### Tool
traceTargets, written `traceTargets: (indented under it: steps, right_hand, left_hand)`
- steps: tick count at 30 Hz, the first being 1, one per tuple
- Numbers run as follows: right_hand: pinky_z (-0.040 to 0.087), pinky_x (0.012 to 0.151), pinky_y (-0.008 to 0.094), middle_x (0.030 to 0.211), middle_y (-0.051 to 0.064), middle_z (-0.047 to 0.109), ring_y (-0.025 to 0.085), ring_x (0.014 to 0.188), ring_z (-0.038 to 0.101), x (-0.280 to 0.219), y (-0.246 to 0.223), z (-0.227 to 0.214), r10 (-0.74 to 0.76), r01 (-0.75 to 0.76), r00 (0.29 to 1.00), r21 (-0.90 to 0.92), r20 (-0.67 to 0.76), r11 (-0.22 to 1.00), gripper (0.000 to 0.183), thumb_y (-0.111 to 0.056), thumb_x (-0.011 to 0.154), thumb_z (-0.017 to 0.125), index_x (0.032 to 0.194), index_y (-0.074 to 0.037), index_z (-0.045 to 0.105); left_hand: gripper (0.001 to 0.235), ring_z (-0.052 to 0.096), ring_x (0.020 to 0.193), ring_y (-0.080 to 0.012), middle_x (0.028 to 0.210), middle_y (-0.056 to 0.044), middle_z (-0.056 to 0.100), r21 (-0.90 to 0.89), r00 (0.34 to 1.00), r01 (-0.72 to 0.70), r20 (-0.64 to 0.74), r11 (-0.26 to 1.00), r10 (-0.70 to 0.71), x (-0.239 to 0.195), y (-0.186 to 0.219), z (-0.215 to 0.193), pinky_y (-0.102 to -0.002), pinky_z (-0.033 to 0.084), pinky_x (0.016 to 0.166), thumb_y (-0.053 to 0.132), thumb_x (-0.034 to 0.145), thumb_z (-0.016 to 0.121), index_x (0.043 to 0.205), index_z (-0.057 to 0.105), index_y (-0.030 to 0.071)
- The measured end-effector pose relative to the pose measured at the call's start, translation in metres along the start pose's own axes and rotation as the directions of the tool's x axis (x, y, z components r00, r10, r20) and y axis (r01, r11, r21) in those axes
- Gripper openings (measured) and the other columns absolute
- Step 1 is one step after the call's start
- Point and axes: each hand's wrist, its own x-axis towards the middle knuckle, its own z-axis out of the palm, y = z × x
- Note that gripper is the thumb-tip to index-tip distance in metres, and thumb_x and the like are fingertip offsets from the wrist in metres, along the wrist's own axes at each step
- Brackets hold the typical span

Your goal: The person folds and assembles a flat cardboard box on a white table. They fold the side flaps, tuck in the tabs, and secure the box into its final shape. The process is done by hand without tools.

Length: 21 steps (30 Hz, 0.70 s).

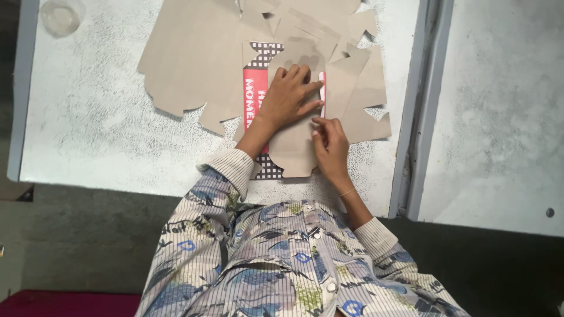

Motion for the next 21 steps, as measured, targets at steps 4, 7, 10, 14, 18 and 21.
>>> traceTargets:
  steps: [4, 7, 10, 14, 18, 21]
  right_hand:
    - [0.048, 0.057, 0.029, 0.098, 0.005, 0.060, 0.012, 0.069, 0.055, 0.010, 0.013, -0.009, 0.280, -0.287, 0.957, 0.371, 0.073, 0.883, 0.026, -0.002, 0.098, 0.056, 0.124, -0.004, 0.059]
    - [0.059, 0.072, 0.027, 0.109, 0.007, 0.063, 0.014, 0.087, 0.067, 0.021, 0.022, -0.013, 0.104, -0.086, 0.992, 0.230, -0.066, 0.969, 0.027, 0.002, 0.098, 0.055, 0.125, -0.002, 0.060]
    - [0.056, 0.071, 0.030, 0.107, 0.010, 0.064, 0.020, 0.084, 0.068, 0.025, 0.021, -0.012, 0.037, -0.036, 0.996, 0.011, -0.076, 0.999, 0.030, -0.004, 0.094, 0.068, 0.124, -0.001, 0.063]
    - [0.057, 0.077, 0.033, 0.108, 0.016, 0.057, 0.027, 0.092, 0.066, 0.011, 0.014, -0.005, -0.111, 0.101, 0.990, -0.117, -0.089, 0.988, 0.052, -0.009, 0.081, 0.077, 0.129, 0.002, 0.061]
    - [0.057, 0.079, 0.034, 0.109, 0.013, 0.058, 0.023, 0.089, 0.067, 0.021, 0.017, -0.010, 0.031, -0.031, 0.997, 0.000, -0.068, 1.000, 0.050, 0.000, 0.081, 0.063, 0.131, -0.003, 0.064]
    - [0.055, 0.082, 0.038, 0.106, 0.014, 0.057, 0.027, 0.092, 0.064, 0.022, 0.027, -0.016, 0.015, -0.020, 0.999, -0.110, -0.046, 0.994, 0.053, -0.001, 0.079, 0.062, 0.132, -0.003, 0.065]
  left_hand:
    - [0.044, 0.049, 0.103, -0.0261, 0.107, -0.009, 0.053, -0.009, 1.000, 0.021, -0.012, 1.000, -0.021, 0.003, 0.004, 0.000, -0.042, 0.037, 0.086, 0.053, 0.093, 0.069, 0.113, 0.068, 0.013]
    - [0.051, 0.049, 0.103, -0.0291, 0.108, -0.012, 0.053, 0.044, 0.998, 0.067, -0.016, 0.997, -0.066, 0.004, 0.010, 0.004, -0.043, 0.037, 0.085, 0.057, 0.090, 0.069, 0.111, 0.066, 0.010]
    - [0.054, 0.050, 0.107, -0.0297, 0.111, -0.012, 0.053, 0.027, 0.991, 0.132, -0.014, 0.991, -0.132, 0.006, 0.013, 0.005, -0.044, 0.038, 0.089, 0.059, 0.091, 0.068, 0.119, 0.066, 0.012]
    - [0.066, 0.048, 0.112, -0.0323, 0.123, -0.016, 0.052, 0.002, 0.991, 0.133, -0.003, 0.991, -0.133, 0.002, 0.014, 0.009, -0.047, 0.037, 0.090, 0.056, 0.093, 0.065, 0.143, 0.061, 0.014]
    - [0.054, 0.039, 0.139, -0.0336, 0.154, -0.015, 0.044, 0.084, 0.993, 0.115, 0.002, 0.990, -0.116, 0.011, 0.016, 0.018, -0.055, 0.029, 0.109, 0.050, 0.095, 0.064, 0.143, 0.061, 0.024]
    - [0.055, 0.030, 0.151, -0.0342, 0.164, -0.013, 0.036, 0.066, 0.986, 0.167, 0.014, 0.984, -0.168, 0.009, 0.022, 0.029, -0.059, 0.019, 0.120, 0.048, 0.096, 0.064, 0.144, 0.062, 0.023]
